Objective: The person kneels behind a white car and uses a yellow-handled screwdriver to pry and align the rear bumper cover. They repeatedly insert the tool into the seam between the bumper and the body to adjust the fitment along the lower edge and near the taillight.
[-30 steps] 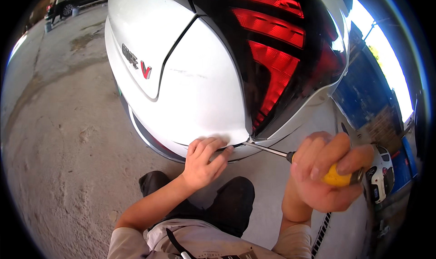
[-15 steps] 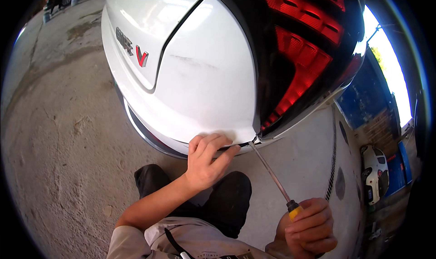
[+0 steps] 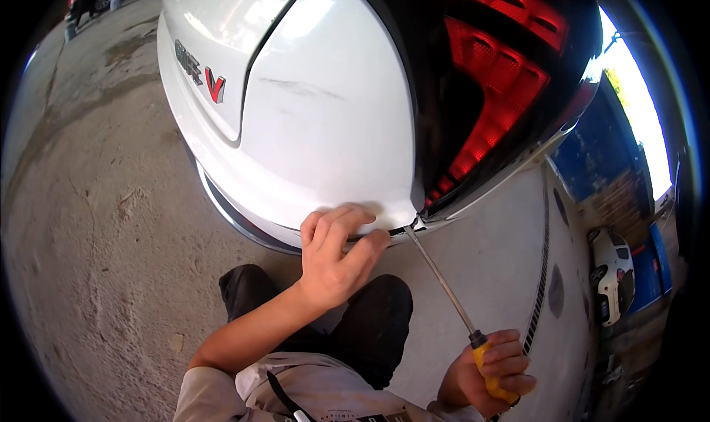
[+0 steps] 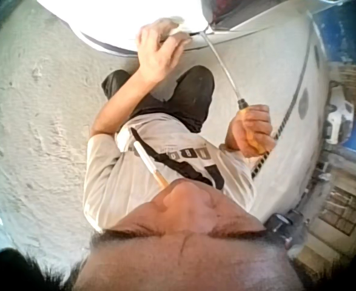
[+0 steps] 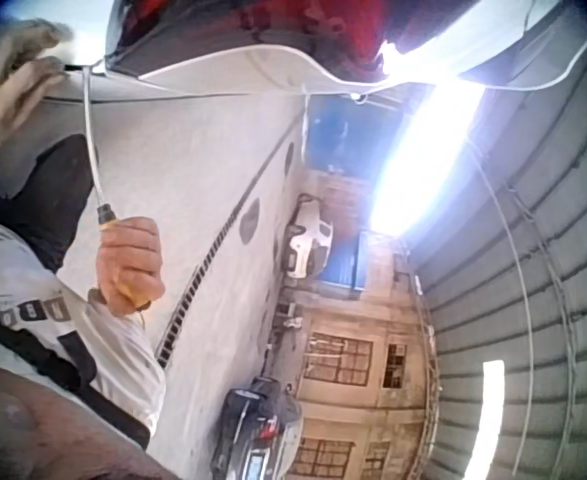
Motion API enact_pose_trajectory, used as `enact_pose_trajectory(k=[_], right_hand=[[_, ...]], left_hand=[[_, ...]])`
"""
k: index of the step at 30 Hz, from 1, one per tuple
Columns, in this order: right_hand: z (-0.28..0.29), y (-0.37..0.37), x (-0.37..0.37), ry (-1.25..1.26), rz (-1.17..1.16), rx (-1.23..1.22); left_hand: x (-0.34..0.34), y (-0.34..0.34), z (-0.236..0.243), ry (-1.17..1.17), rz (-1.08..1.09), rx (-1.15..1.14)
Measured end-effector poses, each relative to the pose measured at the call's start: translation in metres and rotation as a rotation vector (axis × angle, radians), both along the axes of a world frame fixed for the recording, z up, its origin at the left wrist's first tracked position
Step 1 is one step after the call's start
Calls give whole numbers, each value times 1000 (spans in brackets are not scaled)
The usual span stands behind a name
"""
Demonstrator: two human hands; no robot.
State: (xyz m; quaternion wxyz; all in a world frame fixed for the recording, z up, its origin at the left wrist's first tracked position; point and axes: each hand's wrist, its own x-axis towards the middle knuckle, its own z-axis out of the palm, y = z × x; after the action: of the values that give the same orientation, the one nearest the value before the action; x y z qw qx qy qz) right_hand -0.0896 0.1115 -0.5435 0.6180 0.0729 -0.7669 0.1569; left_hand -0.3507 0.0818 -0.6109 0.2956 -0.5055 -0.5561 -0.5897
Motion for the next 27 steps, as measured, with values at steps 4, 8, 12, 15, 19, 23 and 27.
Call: enact_pose_trajectory(k=[4,8,12,15,19,23,27], right_hand=[[-8,0,8,-24,1,-117],[-13,-1,8,5,34,-226],[-26,9,17,52,15,-260],[-31,9,18,91,137,-434],[-41,17,23,219,304,-595],[-52,30,22,317,288,-673],[-65,42,24,241,338,-824]], left_hand=[[1,-1,2,-26,8,-32],[3,-1,3,-44,24,-60],[4,-3,7,-62,48,-104],[2,-3,4,-49,75,-111],[4,-1,4,-50,99,-112],[4,1,2,-43,124,-111],[2,3,-3,-5,145,-110]])
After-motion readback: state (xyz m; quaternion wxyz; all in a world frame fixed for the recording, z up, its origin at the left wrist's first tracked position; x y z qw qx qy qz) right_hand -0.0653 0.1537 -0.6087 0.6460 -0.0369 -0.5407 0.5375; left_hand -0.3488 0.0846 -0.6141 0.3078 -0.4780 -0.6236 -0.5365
